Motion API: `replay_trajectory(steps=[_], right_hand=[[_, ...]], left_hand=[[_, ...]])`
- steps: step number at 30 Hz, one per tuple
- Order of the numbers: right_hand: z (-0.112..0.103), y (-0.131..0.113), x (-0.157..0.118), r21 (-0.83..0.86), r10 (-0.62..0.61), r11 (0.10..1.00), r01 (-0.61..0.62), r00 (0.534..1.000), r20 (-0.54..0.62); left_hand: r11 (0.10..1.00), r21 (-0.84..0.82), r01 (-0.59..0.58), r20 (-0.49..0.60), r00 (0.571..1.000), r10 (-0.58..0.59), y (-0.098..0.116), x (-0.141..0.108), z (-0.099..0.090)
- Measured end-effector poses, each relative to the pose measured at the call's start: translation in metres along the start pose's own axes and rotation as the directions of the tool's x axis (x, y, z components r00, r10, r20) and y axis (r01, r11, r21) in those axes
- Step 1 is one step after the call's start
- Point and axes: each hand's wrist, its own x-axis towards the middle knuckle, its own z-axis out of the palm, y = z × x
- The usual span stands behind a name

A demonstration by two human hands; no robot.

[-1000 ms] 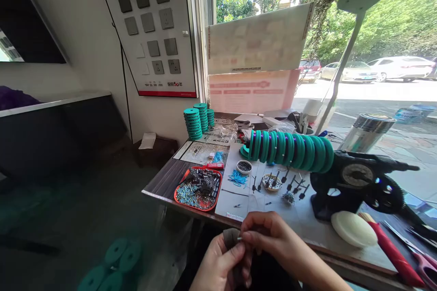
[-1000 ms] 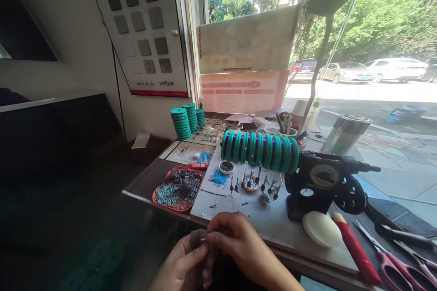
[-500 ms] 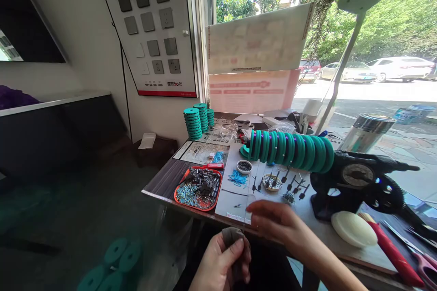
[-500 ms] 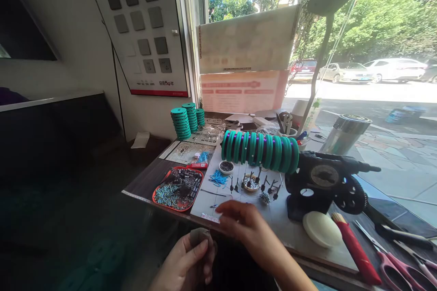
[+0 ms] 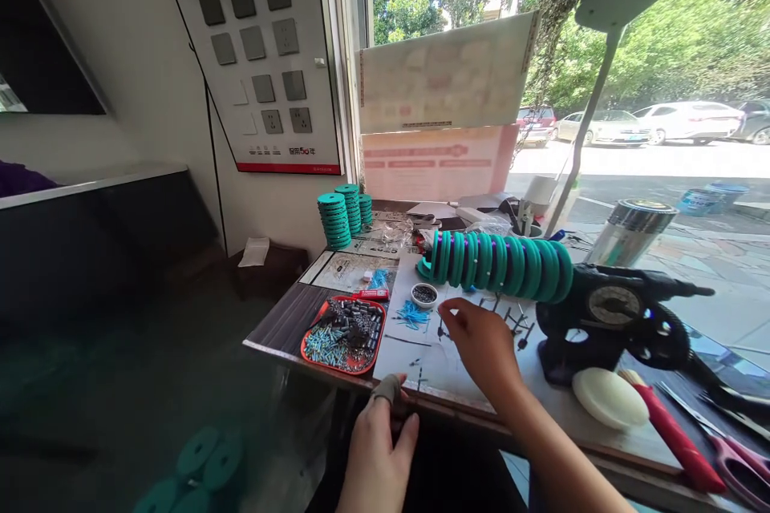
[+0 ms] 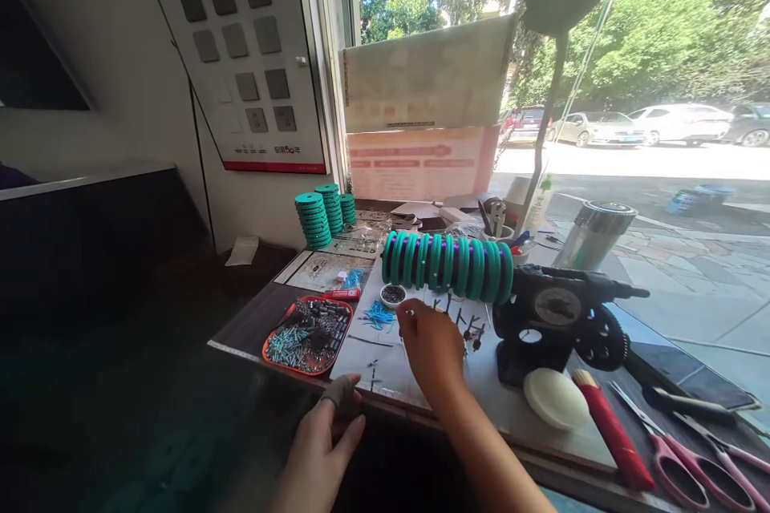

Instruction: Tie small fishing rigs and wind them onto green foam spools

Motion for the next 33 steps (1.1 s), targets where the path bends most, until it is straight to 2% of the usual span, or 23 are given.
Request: replay_trajectory(steps=[3, 6, 9, 11, 12, 14, 16, 18, 21, 25, 27, 29, 30, 31, 33], right_hand=[[-0.005, -0.002, -0.007, 0.141, -0.018, 0.99, 0.022, 0.999, -0.029], [-0.017, -0.006, -0.021, 0.358, -0.03, 0.933, 0.035, 0.999, -0.02], [-0.03, -0.01, -0.032, 0.567, -0.054, 0.824, -0.005, 0.995, 0.087], [-0.037, -0.011, -0.035, 0.676, -0.081, 0.735, -0.058, 0.982, 0.173], [-0.038, -0.011, -0.035, 0.722, -0.088, 0.685, -0.099, 0.972, 0.216], [-0.04, -0.01, -0.035, 0.785, -0.076, 0.588, -0.193, 0.954, 0.291], [-0.037, -0.008, -0.034, 0.81, -0.042, 0.524, -0.261, 0.943, 0.331], [-0.033, -0.006, -0.035, 0.825, -0.033, 0.482, -0.296, 0.935, 0.354], [-0.023, -0.003, -0.039, 0.854, -0.078, 0.377, -0.36, 0.906, 0.416], [-0.014, -0.002, -0.043, 0.856, -0.113, 0.238, -0.46, 0.862, 0.494], [-0.015, -0.002, -0.041, 0.88, -0.073, 0.225, -0.418, 0.894, 0.443], [-0.018, -0.001, -0.039, 0.909, -0.02, 0.251, -0.334, 0.937, 0.35], [-0.02, -0.001, -0.038, 0.911, -0.014, 0.275, -0.307, 0.946, 0.323], [-0.021, -0.001, -0.037, 0.905, -0.025, 0.3, -0.3, 0.946, 0.322], [-0.021, -0.001, -0.037, 0.882, -0.061, 0.333, -0.335, 0.925, 0.375]], left_hand=[[0.996, 0.067, -0.055, -0.037, 0.998, 0.058, 0.009, 0.004, -0.001], [0.992, 0.055, -0.113, -0.071, 0.991, 0.117, 0.024, 0.007, 0.001], [0.98, 0.0, -0.201, -0.049, 0.978, 0.2, 0.046, 0.009, 0.006], [0.973, -0.097, -0.207, 0.047, 0.976, 0.212, 0.059, 0.01, 0.012], [0.97, -0.175, -0.171, 0.111, 0.975, 0.192, 0.064, 0.011, 0.015], [0.936, -0.351, -0.018, 0.25, 0.962, 0.112, 0.068, 0.013, 0.02], [0.855, -0.493, 0.16, 0.357, 0.933, 0.031, 0.066, 0.013, 0.024], [0.759, -0.589, 0.278, 0.422, 0.907, -0.006, 0.062, 0.011, 0.027], [0.672, -0.652, 0.351, 0.451, 0.892, -0.029, 0.054, 0.008, 0.029], [0.646, -0.66, 0.384, 0.469, 0.882, -0.046, 0.043, -0.001, 0.035], [0.629, -0.64, 0.442, 0.518, 0.853, -0.072, 0.036, -0.009, 0.038], [0.602, -0.61, 0.516, 0.557, 0.819, -0.138, 0.029, -0.015, 0.038], [0.598, -0.6, 0.531, 0.553, 0.816, -0.169, 0.027, -0.017, 0.037], [0.611, -0.604, 0.511, 0.518, 0.835, -0.187, 0.026, -0.017, 0.035], [0.713, -0.576, 0.399, 0.411, 0.896, -0.17, 0.027, -0.012, 0.028]])
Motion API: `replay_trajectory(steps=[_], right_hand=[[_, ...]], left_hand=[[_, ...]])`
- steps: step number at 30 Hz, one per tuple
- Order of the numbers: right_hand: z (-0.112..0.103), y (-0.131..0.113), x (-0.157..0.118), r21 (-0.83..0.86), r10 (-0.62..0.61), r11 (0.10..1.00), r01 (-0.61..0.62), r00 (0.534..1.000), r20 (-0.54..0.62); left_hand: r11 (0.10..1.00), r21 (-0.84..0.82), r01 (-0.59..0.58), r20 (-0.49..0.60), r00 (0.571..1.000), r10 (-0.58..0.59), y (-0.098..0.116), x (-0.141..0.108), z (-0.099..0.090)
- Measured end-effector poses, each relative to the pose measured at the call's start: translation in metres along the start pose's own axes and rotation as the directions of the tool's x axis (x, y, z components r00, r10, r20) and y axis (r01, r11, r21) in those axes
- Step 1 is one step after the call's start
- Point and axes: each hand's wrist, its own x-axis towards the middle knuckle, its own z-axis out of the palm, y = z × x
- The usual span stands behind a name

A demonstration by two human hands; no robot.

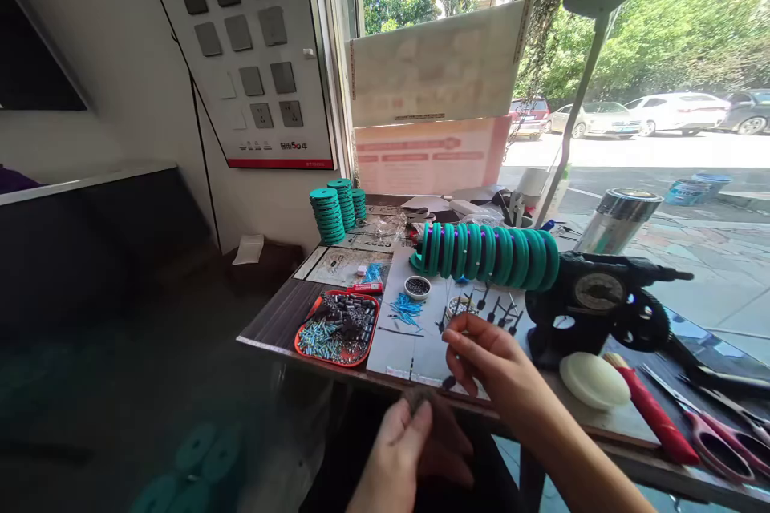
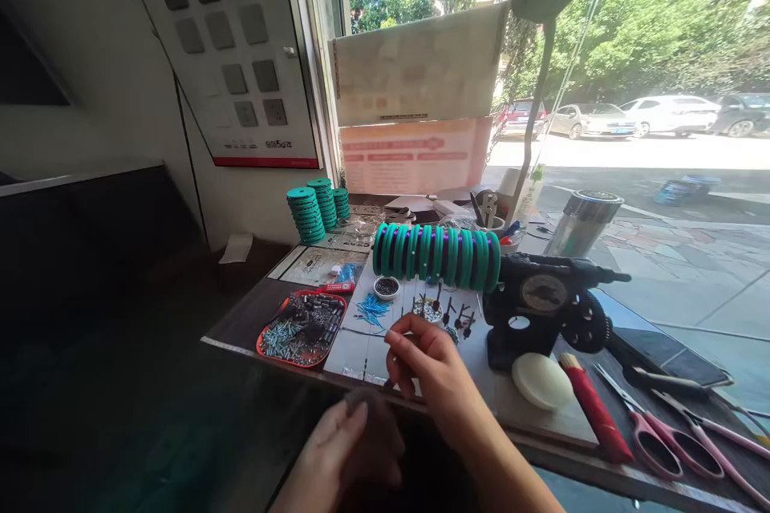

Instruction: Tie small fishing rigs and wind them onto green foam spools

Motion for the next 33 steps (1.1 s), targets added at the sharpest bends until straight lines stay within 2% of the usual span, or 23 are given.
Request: replay_trajectory(steps=[3, 6, 8, 10, 11, 12, 14, 17, 19, 22, 25, 27, 28, 31, 33], right_hand=[[0.004, 0.001, -0.002, 0.002, 0.02, 1.0, -0.02, 1.0, 0.022], [0.007, 0.001, -0.003, -0.001, 0.02, 1.0, -0.02, 0.999, 0.027], [0.007, 0.0, -0.004, 0.008, 0.025, 1.0, -0.025, 0.999, 0.04], [0.007, -0.001, -0.003, 0.028, 0.027, 0.999, -0.029, 0.998, 0.056], [0.007, -0.001, -0.003, 0.037, 0.029, 0.999, -0.031, 0.998, 0.064], [0.007, -0.001, -0.002, 0.045, 0.031, 0.998, -0.034, 0.997, 0.071], [0.007, -0.001, -0.002, 0.054, 0.042, 0.997, -0.046, 0.996, 0.078], [0.007, -0.001, -0.001, 0.051, 0.047, 0.997, -0.051, 0.997, 0.069], [0.006, -0.001, -0.001, 0.043, 0.052, 0.998, -0.055, 0.996, 0.069], [0.003, -0.002, -0.001, 0.036, 0.085, 0.995, -0.088, 0.993, 0.084], [0.001, -0.001, 0.0, 0.052, 0.116, 0.991, -0.121, 0.989, 0.087], [0.001, 0.001, -0.001, 0.074, 0.113, 0.99, -0.12, 0.989, 0.09], [0.002, 0.002, -0.001, 0.078, 0.105, 0.991, -0.112, 0.99, 0.089], [0.006, 0.007, -0.002, 0.062, 0.102, 0.992, -0.107, 0.992, 0.072], [0.008, 0.009, -0.002, 0.055, 0.117, 0.991, -0.12, 0.991, 0.069]], left_hand=[[0.961, 0.245, -0.129, -0.133, 0.977, 0.165, 0.011, 0.006, -0.008], [0.871, 0.436, -0.228, -0.202, 0.918, 0.341, 0.013, 0.006, -0.011], [0.773, 0.563, -0.293, -0.225, 0.845, 0.485, 0.012, 0.003, -0.008], [0.659, 0.665, -0.352, -0.221, 0.749, 0.624, 0.014, -0.001, -0.001], [0.614, 0.691, -0.381, -0.199, 0.716, 0.669, 0.016, -0.002, 0.003], [0.586, 0.698, -0.411, -0.166, 0.704, 0.691, 0.019, -0.002, 0.007], [0.583, 0.668, -0.462, -0.079, 0.735, 0.673, 0.026, 0.0, 0.012], [0.678, 0.576, -0.457, 0.006, 0.832, 0.555, 0.031, 0.006, 0.013], [0.749, 0.509, -0.424, 0.021, 0.876, 0.481, 0.03, 0.008, 0.013], [0.791, 0.456, -0.407, 0.009, 0.891, 0.454, 0.025, 0.007, 0.013], [0.765, 0.516, -0.387, 0.029, 0.9, 0.436, 0.022, 0.006, 0.013], [0.782, 0.521, -0.342, 0.036, 0.924, 0.381, 0.02, 0.006, 0.014], [0.824, 0.476, -0.307, 0.032, 0.943, 0.332, 0.018, 0.006, 0.014], [0.966, 0.213, -0.145, 0.046, 0.989, 0.138, 0.012, 0.007, 0.011], [0.997, 0.067, -0.038, 0.08, 0.996, 0.032, 0.005, 0.005, 0.006]])
